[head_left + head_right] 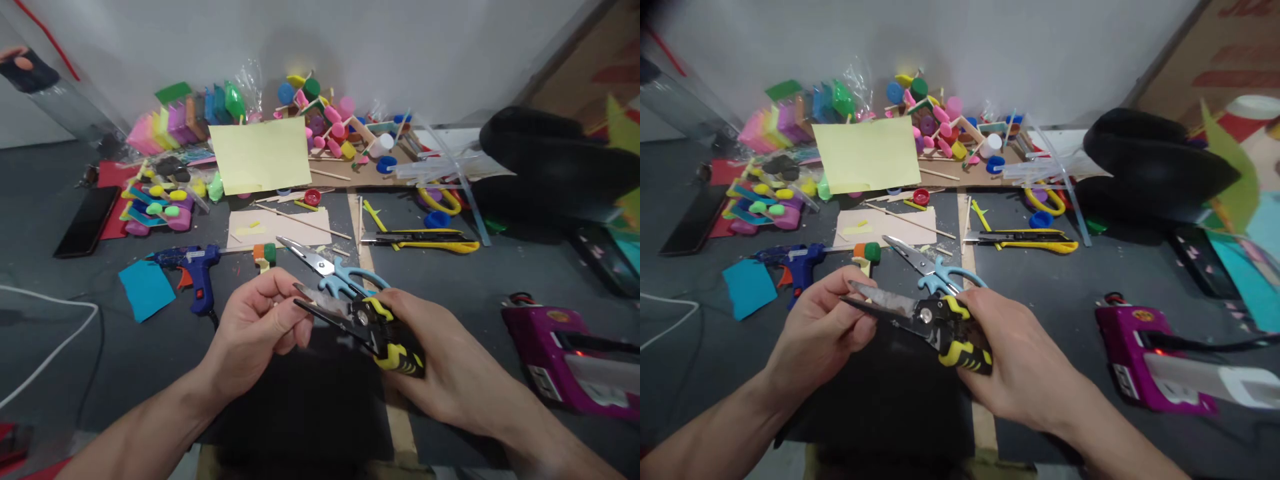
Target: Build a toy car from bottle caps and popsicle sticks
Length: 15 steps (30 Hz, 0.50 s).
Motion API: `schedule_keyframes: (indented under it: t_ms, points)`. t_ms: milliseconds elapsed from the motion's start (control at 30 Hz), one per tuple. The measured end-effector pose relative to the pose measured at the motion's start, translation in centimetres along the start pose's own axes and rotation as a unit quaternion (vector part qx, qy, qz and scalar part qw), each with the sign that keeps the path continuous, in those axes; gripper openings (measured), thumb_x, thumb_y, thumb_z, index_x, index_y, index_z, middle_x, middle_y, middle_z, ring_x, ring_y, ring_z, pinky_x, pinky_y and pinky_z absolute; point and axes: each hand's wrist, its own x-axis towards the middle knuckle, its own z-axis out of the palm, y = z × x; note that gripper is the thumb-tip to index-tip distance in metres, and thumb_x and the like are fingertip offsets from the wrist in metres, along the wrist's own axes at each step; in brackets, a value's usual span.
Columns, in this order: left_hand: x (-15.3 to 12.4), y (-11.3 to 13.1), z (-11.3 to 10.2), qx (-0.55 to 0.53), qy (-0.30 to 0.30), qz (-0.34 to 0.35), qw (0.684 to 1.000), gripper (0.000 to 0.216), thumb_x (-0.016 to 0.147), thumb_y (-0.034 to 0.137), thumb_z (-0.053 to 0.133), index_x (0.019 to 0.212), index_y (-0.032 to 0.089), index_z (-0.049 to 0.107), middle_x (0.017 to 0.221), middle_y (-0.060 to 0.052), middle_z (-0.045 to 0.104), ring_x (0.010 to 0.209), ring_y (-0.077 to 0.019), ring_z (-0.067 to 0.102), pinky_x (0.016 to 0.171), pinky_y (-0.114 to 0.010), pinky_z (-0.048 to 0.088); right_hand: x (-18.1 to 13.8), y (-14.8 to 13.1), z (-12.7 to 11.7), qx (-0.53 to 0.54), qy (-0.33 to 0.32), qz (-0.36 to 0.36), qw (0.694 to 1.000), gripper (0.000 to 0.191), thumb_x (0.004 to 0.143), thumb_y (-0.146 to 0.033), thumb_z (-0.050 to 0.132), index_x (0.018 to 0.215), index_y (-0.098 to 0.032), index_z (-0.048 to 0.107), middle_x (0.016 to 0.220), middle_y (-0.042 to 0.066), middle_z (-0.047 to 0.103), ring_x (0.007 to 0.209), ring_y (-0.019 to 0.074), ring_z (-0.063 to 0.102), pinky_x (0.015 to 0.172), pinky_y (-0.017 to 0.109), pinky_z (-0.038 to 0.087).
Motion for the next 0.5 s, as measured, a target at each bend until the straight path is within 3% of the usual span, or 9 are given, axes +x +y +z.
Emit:
schedule_keyframes:
  t_ms: [333,500]
  points:
    - [-0.06,-0.14,-0.16,-0.016,-0.028,0.016,0.999,0.022,0.081,0.031,0.08,0.076,0.016,0.064,0.05,0.004,0.06,0.04,-0.0008,0.036,0.04,-0.009,0.027,-0.27,0.45,0.0,-0.05,0.047,-0.007,0.998,0.008,0.079,-0.02,0.054,0.084,-0.022,0.048,0.07,0.0,0.058,0.056,0.0151,0.051,0.052,0.026,0.038]
    - [-0.07,-0.23,-0.3,-0.022,-0.04,0.019,0.999,0.021,0.083,0.031,0.079,0.077,0.016,0.065,0.05,0.004,0.059,0.039,-0.0005,0.033,0.04,-0.01,0.026,-0.07,0.36,-0.22,-0.012,0.033,0.01,0.999,0.023,0.074,-0.02,0.058,0.096,-0.02,0.051,0.082,0.003,0.062,0.066,0.0176,0.056,0.058,0.027,0.043]
